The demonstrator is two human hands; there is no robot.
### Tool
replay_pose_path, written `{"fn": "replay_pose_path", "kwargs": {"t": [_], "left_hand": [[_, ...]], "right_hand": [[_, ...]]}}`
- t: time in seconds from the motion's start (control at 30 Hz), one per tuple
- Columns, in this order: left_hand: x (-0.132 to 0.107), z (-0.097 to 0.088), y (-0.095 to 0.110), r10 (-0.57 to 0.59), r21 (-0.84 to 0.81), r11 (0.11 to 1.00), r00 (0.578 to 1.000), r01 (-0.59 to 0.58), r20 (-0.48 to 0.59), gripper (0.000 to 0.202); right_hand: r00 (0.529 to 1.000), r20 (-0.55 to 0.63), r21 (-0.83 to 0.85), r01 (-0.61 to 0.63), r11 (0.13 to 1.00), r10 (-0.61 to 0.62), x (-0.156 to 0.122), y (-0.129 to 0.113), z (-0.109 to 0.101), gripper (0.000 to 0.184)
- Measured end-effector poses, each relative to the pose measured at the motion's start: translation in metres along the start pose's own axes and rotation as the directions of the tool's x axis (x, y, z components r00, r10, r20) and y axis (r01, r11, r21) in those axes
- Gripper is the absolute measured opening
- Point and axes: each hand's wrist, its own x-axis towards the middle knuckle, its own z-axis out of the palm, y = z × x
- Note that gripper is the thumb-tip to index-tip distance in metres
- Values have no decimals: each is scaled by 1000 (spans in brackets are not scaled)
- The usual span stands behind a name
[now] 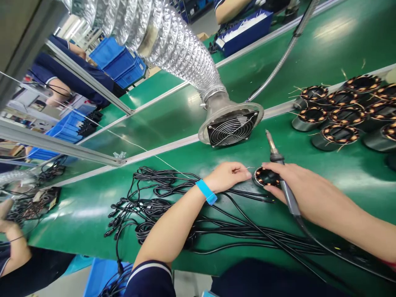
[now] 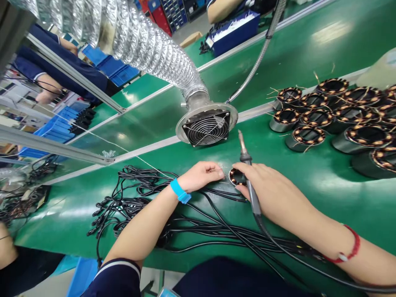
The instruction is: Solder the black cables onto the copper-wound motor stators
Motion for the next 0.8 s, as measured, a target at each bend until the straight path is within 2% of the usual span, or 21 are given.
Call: {"fn": "replay_pose_path", "kwargs": {"t": [0.07, 0.13, 0.2, 0.27, 0.33, 0.37, 0.43, 0.5, 0.57, 0.6, 0.7, 0.8], "left_hand": [[0, -6, -2, 43, 72, 996, 996, -48, 78, 22], [-4, -13, 0, 104, 228, 964, 984, -136, 147, 15], [-10, -17, 5, 170, 449, 862, 969, -234, 180, 10], [-15, -18, 10, 218, 623, 727, 957, -290, 191, 14], [-17, -17, 12, 240, 695, 647, 949, -315, 206, 20], [-16, -17, 12, 253, 697, 637, 943, -330, 215, 22], [-11, -16, 9, 301, 662, 659, 932, -357, 203, 23], [-4, -16, 4, 352, 615, 711, 930, -341, 109, 25], [2, -18, 0, 344, 580, 761, 939, -291, 20, 24], [4, -20, -1, 316, 568, 777, 949, -269, 17, 23], [5, -23, -1, 205, 511, 827, 972, -235, 115, 19], [5, -21, 1, 146, 311, 931, 977, -189, 156, 22]], "right_hand": [[1000, -27, 26, -5, 1000, 6, -2, 1, 3, 46], [998, -45, 50, -30, 998, 32, -6, 1, 7, 45], [998, -50, 71, -44, 996, 48, -8, -1, 11, 43], [998, -59, 88, -19, 996, 25, -9, -2, 14, 41], [997, -74, 91, 23, 996, -17, -8, -1, 16, 38], [996, -80, 87, 41, 995, -34, -7, -1, 17, 38], [996, -78, 84, 51, 995, -44, -7, 2, 18, 36], [997, -75, 97, 41, 994, -33, -7, 4, 19, 35], [997, -79, 119, 32, 992, -23, -9, 6, 20, 35], [997, -77, 127, 29, 991, -20, -10, 7, 20, 35], [998, -59, 148, 20, 989, -12, -11, 7, 21, 37], [997, -69, 155, 32, 987, -22, -9, 6, 20, 38]]}}
